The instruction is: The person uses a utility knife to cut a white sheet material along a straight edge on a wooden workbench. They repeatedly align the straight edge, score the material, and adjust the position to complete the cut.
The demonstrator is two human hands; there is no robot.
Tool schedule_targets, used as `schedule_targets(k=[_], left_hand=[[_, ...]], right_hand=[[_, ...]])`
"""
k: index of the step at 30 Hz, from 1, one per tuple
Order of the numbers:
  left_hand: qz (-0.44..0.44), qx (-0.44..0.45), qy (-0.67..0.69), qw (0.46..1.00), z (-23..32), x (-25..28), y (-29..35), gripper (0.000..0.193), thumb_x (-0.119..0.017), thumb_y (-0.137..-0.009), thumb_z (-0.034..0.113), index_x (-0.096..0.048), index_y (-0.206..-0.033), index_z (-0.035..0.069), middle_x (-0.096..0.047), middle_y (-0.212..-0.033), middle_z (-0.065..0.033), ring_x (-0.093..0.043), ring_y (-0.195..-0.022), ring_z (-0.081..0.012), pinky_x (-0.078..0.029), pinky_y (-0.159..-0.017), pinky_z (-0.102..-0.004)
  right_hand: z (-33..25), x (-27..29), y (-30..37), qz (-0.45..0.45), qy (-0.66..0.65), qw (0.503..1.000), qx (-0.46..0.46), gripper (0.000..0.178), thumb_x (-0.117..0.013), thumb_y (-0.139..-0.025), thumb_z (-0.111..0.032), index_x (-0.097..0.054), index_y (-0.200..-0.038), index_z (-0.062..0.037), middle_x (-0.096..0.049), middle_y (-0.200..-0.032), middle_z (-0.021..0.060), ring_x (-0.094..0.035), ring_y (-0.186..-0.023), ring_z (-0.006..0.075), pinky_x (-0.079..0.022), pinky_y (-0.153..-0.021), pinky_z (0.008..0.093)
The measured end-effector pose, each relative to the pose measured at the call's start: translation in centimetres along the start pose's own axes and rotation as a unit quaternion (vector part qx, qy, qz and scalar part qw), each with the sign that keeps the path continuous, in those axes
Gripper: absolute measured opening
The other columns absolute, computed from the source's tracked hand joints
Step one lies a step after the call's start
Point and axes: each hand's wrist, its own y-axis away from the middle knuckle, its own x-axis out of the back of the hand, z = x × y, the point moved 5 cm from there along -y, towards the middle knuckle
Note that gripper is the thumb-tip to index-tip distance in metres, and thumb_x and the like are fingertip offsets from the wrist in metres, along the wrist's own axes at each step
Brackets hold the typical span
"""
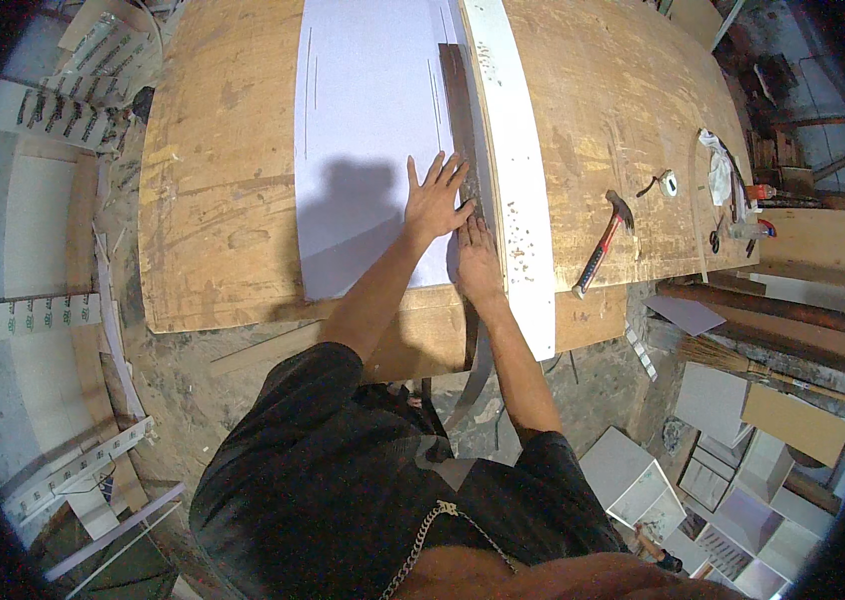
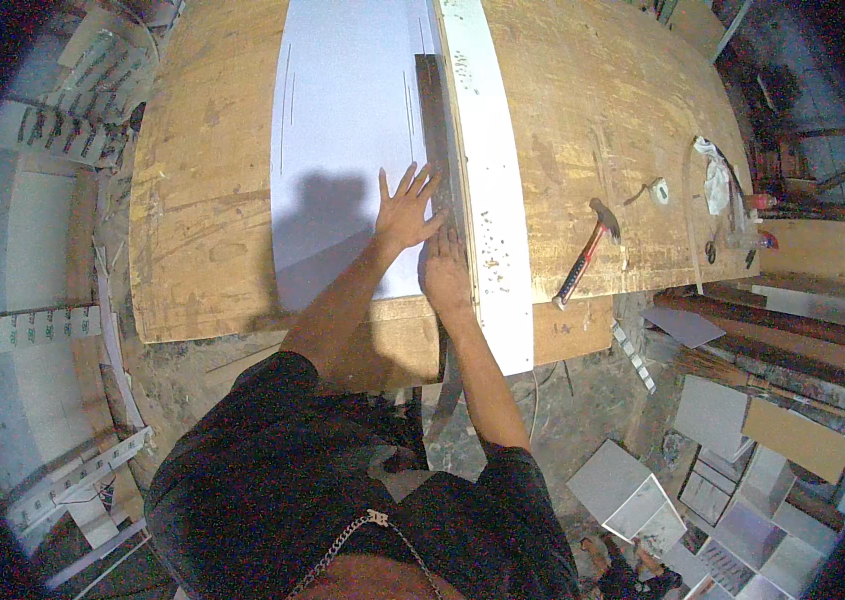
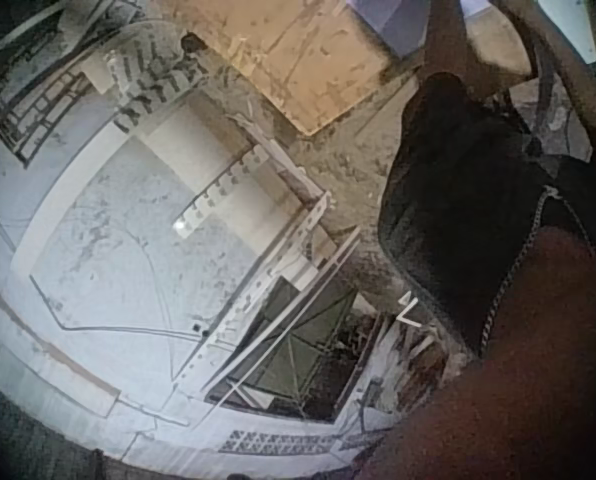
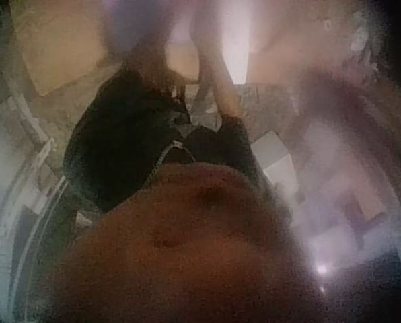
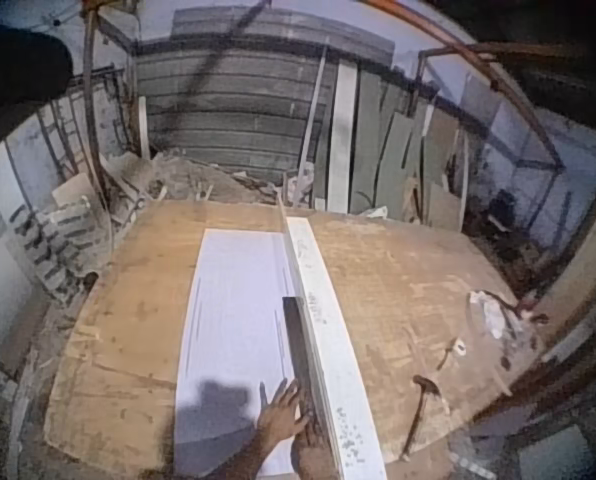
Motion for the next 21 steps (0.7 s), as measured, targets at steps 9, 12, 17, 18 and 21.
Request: schedule_targets(k=[9,12,17,18,21], left_hand=[[0.017,-0.009,-0.008,1.0,-0.1,-0.13,0.09,0.062,-0.043,-0.096,0.045,-0.036,-0.151,0.017,-0.03,-0.158,-0.0053,-0.023,-0.148,-0.0262,-0.001,-0.113,-0.071],[0.055,-0.017,-0.001,0.998,-0.09,-0.05,0.16,0.056,-0.044,-0.096,0.037,-0.042,-0.147,0.015,-0.037,-0.155,-0.0058,-0.025,-0.147,-0.0253,-0.003,-0.114,-0.0707],[0.067,-0.015,0.0,0.998,-0.06,0.08,0.19,0.053,-0.044,-0.095,0.031,-0.044,-0.146,0.014,-0.038,-0.154,-0.006,-0.027,-0.146,-0.0256,-0.006,-0.114,-0.0706],[0.069,-0.016,-0.001,0.997,-0.03,0.12,0.17,0.053,-0.044,-0.096,0.031,-0.044,-0.146,0.014,-0.038,-0.154,-0.0061,-0.028,-0.145,-0.0256,-0.007,-0.114,-0.0705],[0.07,-0.017,-0.003,0.997,0.04,0.26,0.15,0.052,-0.043,-0.096,0.031,-0.044,-0.146,0.014,-0.038,-0.154,-0.0059,-0.028,-0.145,-0.0254,-0.008,-0.114,-0.0703]], right_hand=[[0.08,0.14,-0.11,0.004,-0.018,1.0,-0.002,0.075,-0.065,-0.074,0.002,-0.035,-0.142,0.0108,-0.038,-0.148,0.0281,-0.034,-0.14,0.0408,-0.026,-0.119,0.0449],[0.08,-0.03,-0.17,0.01,-0.016,1.0,-0.001,0.074,-0.064,-0.074,0.003,-0.036,-0.142,0.0112,-0.039,-0.148,0.0281,-0.034,-0.14,0.0406,-0.026,-0.119,0.0448],[-0.1,0.17,-0.28,0.007,-0.002,1.0,-0.001,0.07,-0.06,-0.076,0.005,-0.036,-0.141,0.0119,-0.04,-0.147,0.0285,-0.035,-0.139,0.0407,-0.027,-0.119,0.0437],[-0.12,0.28,-0.26,0.006,0.0,1.0,0.0,0.07,-0.06,-0.076,0.005,-0.036,-0.141,0.012,-0.04,-0.147,0.0286,-0.035,-0.139,0.0407,-0.027,-0.119,0.0435],[-0.07,0.31,-0.14,0.056,0.014,0.998,0.018,0.048,-0.043,-0.093,-0.011,-0.047,-0.134,0.012,-0.046,-0.143,0.0276,-0.041,-0.137,0.0402,-0.03,-0.116,0.0493]])
